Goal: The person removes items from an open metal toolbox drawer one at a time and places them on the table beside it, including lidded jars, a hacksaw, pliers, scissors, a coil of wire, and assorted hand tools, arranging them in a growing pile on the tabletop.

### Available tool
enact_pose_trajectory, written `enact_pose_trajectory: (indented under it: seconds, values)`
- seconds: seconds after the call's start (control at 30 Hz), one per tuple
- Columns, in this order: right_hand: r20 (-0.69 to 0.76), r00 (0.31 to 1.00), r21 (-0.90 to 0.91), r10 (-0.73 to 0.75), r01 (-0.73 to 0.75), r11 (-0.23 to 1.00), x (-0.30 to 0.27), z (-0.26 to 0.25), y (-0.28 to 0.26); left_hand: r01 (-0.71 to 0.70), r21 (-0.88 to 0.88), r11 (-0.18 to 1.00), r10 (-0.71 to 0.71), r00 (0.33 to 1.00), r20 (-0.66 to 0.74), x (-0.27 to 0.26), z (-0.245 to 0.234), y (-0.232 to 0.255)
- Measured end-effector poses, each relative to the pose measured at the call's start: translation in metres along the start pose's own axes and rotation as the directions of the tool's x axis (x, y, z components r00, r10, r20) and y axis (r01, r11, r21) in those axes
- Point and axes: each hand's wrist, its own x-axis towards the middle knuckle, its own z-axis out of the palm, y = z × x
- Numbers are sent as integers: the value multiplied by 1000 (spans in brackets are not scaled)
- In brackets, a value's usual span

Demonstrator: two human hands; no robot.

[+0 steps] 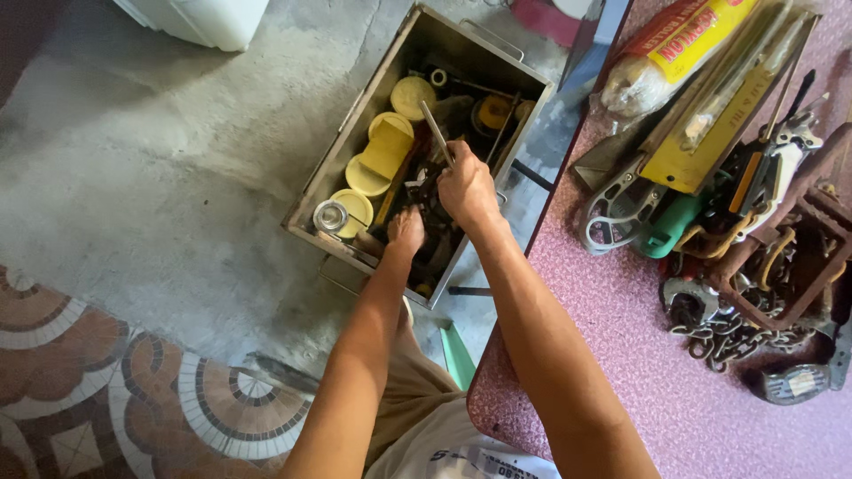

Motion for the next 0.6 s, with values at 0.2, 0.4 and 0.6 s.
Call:
enact_pose_trajectory:
  seconds: [0.2,0.4,0.6]
  values:
    - [7,1000,9,23,-23,1000,-1,-1,0,28,66,997,-31,998,53,-9,-9,5]
    - [56,996,-4,71,-71,997,-2,-3,-3,-7,15,1000,7,999,-39,-16,-33,18]
    - [53,998,24,44,-45,999,-5,-11,-16,-115,-473,874,3,973,-232,-46,-96,34]
